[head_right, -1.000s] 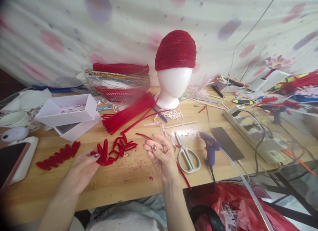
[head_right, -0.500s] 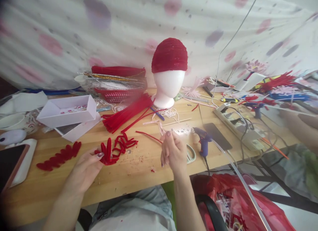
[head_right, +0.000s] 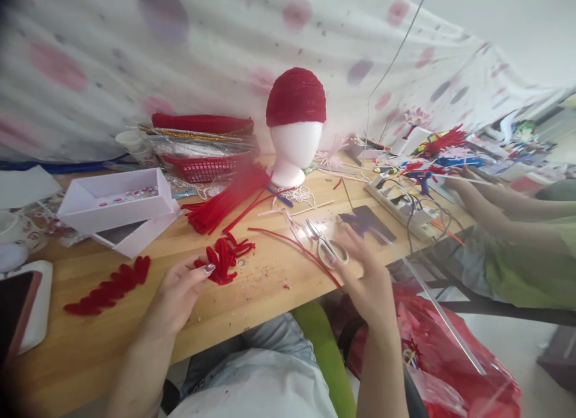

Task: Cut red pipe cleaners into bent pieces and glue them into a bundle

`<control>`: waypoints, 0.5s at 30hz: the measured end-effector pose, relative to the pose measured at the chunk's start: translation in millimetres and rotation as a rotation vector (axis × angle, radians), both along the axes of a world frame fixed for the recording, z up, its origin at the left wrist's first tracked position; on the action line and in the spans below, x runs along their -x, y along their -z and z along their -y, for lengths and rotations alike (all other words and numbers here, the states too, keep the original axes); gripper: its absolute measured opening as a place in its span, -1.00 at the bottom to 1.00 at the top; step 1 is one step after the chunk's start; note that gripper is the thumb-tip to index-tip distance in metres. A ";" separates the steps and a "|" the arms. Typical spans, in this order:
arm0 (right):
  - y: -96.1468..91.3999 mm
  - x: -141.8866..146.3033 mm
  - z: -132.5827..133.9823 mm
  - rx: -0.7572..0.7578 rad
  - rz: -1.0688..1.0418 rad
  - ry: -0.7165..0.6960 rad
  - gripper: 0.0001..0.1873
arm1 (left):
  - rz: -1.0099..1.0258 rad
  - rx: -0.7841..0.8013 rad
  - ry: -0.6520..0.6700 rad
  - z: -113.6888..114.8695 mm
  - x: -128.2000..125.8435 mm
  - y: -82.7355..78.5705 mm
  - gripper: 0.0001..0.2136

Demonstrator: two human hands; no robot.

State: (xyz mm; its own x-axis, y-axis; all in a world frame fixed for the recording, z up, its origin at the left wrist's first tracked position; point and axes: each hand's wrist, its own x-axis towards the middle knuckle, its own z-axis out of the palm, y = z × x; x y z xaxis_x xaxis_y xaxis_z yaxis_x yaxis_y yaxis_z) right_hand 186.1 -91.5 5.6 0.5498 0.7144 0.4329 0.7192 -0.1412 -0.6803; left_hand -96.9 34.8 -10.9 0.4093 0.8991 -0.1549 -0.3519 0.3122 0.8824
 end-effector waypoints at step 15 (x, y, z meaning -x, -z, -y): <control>28.0 16.9 -41.8 -0.214 -0.577 -0.222 -0.39 | -0.016 0.058 -0.022 19.9 -8.7 12.0 -0.84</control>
